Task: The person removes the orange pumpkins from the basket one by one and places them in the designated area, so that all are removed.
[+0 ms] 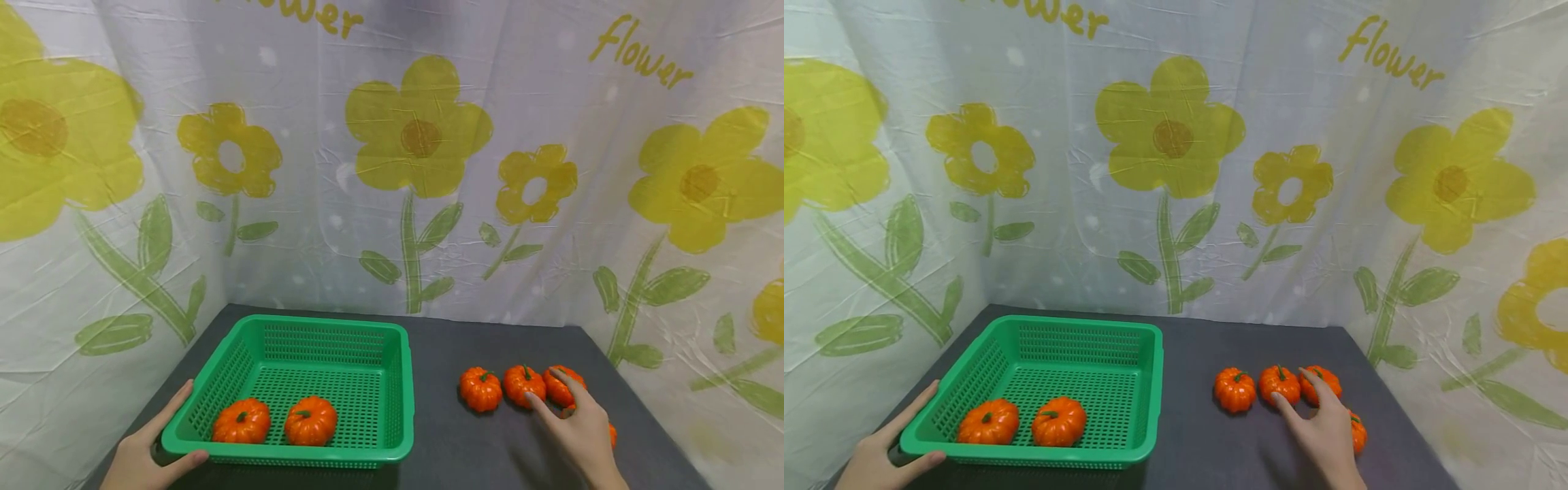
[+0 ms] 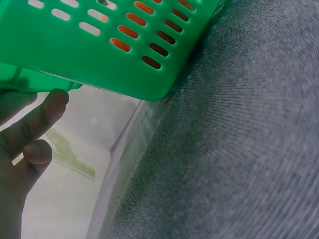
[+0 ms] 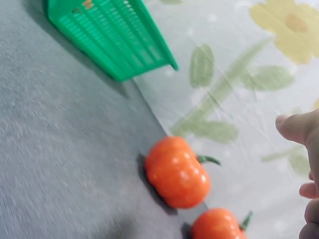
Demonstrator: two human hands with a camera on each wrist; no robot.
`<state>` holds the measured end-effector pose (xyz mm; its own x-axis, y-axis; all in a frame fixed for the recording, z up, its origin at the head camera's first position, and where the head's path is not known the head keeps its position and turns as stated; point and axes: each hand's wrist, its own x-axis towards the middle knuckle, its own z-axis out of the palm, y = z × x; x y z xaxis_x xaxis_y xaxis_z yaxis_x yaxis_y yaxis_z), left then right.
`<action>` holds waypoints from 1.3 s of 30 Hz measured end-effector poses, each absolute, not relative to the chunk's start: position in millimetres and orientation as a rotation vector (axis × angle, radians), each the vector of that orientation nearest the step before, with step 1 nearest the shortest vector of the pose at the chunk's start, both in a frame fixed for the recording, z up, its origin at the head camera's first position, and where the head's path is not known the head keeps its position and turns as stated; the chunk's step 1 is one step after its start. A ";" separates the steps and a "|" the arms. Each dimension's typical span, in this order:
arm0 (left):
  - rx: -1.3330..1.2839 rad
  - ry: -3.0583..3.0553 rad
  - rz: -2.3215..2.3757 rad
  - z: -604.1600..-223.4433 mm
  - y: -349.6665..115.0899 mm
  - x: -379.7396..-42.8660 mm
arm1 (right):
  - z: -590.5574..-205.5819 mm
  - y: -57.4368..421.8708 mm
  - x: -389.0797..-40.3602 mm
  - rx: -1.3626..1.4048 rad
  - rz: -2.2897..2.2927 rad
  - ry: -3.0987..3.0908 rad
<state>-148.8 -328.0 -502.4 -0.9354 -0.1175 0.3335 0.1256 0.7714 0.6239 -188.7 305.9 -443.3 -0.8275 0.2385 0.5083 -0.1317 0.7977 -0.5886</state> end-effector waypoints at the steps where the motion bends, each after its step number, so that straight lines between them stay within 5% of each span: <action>1: -0.008 -2.613 -0.960 -502.4 -328.6 -148.4 | -443.0 302.3 -190.0 -0.061 0.866 -2.416; 17: -0.052 -2.564 -0.961 -508.3 -332.3 -135.3 | -442.9 246.3 -204.7 0.360 0.973 -2.402; 39: -0.159 -2.520 -1.139 -487.5 -326.8 -135.6 | -412.8 189.0 -222.3 0.570 1.118 -2.424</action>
